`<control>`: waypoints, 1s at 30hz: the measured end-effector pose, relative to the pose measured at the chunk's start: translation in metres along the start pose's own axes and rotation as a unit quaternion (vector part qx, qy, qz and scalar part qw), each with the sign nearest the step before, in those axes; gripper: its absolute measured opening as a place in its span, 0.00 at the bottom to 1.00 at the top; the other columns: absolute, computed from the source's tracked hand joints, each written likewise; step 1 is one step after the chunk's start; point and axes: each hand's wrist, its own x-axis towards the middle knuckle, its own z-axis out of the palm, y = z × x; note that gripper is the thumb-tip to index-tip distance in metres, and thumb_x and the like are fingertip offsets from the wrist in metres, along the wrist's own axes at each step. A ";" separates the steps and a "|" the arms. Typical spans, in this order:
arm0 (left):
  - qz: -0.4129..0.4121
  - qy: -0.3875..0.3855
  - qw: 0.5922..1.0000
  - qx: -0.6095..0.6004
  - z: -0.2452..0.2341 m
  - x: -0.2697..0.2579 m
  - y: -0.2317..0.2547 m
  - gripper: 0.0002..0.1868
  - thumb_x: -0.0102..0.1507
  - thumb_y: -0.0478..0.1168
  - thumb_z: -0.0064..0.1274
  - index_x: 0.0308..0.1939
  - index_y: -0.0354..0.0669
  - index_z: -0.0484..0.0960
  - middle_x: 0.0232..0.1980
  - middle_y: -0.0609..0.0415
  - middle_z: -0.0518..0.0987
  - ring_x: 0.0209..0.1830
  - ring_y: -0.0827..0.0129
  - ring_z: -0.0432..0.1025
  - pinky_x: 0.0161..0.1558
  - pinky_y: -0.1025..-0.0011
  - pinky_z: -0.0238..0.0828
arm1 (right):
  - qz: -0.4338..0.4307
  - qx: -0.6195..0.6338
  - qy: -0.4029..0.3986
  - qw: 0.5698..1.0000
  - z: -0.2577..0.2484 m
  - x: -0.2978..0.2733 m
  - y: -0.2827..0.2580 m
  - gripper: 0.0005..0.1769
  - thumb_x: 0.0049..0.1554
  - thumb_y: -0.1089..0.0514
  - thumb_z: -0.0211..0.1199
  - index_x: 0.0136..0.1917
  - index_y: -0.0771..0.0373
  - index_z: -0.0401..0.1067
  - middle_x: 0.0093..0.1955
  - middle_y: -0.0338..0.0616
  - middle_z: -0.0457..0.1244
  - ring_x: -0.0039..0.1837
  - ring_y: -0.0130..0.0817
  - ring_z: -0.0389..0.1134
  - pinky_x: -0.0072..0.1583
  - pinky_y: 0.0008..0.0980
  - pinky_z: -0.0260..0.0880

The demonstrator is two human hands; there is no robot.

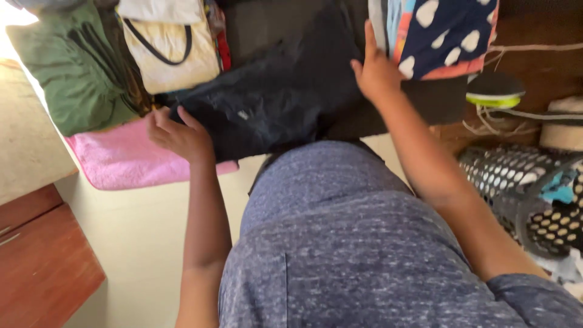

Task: Folding various items of clothing and sorting them from a laundry basket.

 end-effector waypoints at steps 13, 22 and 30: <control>0.202 -0.283 0.935 0.069 0.020 -0.024 0.068 0.29 0.66 0.52 0.56 0.70 0.49 0.77 0.78 0.47 0.65 0.80 0.42 0.49 0.69 0.27 0.28 | -0.001 0.000 0.117 0.993 -0.039 -0.003 -0.030 0.21 0.56 0.58 0.65 0.59 0.70 0.66 0.55 0.63 0.63 0.55 0.64 0.66 0.48 0.54 0.68; 0.190 -0.189 0.961 0.063 0.048 0.001 0.065 0.16 0.69 0.46 0.57 0.61 0.52 0.80 0.66 0.55 0.74 0.71 0.53 0.63 0.72 0.34 0.40 | -0.233 0.137 0.173 0.947 0.009 0.078 -0.036 0.20 0.61 0.66 0.67 0.66 0.65 0.71 0.68 0.52 0.62 0.71 0.53 0.60 0.72 0.48 0.61; 0.146 -0.209 0.960 0.116 0.048 0.028 0.038 0.10 0.71 0.46 0.56 0.51 0.46 0.79 0.54 0.51 0.76 0.54 0.52 0.68 0.58 0.56 0.60 | -0.165 0.082 0.119 0.976 0.019 0.097 -0.019 0.14 0.57 0.58 0.77 0.50 0.55 0.72 0.62 0.44 0.61 0.65 0.50 0.61 0.65 0.46 0.63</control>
